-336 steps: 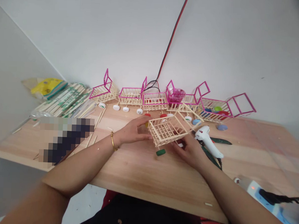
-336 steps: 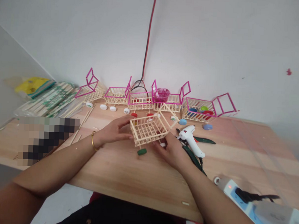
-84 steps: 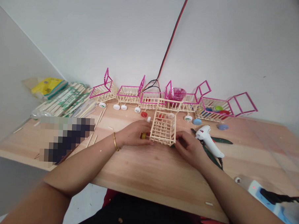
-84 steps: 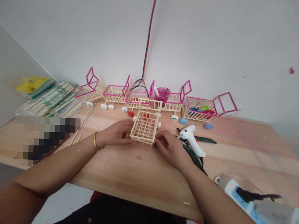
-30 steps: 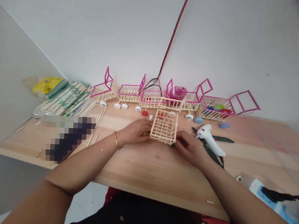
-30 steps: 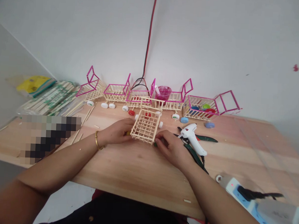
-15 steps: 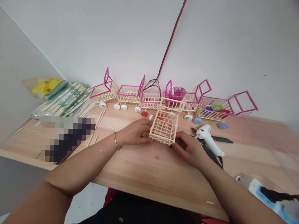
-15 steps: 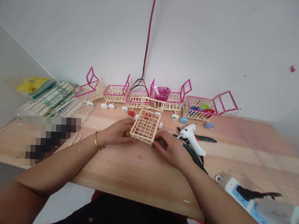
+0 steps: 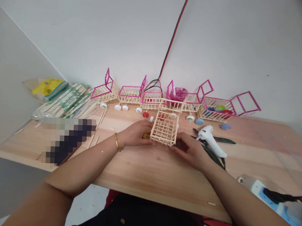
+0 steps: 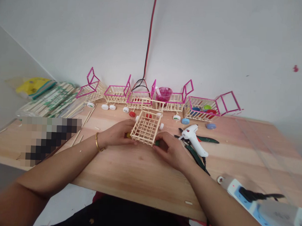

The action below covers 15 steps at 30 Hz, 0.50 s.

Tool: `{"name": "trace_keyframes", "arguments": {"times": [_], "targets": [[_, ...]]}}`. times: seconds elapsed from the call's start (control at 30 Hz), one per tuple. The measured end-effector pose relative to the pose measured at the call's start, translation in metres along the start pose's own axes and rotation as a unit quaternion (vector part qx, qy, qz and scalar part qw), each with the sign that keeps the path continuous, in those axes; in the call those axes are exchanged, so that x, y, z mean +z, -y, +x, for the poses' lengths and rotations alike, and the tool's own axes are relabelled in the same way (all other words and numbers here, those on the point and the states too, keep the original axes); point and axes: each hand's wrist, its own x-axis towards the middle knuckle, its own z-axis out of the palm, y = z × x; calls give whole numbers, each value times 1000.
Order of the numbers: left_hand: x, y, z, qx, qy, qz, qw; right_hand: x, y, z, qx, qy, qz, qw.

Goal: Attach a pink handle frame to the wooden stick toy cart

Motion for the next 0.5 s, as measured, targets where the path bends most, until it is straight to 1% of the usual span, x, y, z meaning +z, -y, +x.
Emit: {"name": "trace_keyframes", "arguments": {"times": [0.2, 0.37, 0.5], "targets": [[-2, -3, 1, 11, 5, -17, 1000, -2, 3, -1, -20, -1, 17, 1000], [-2, -5, 0, 15, 5, -26, 1000, -2, 0, -3, 8, 1, 10, 1000], [-1, -4, -1, 13, 14, -17, 1000, -3, -1, -4, -5, -9, 13, 1000]]}}
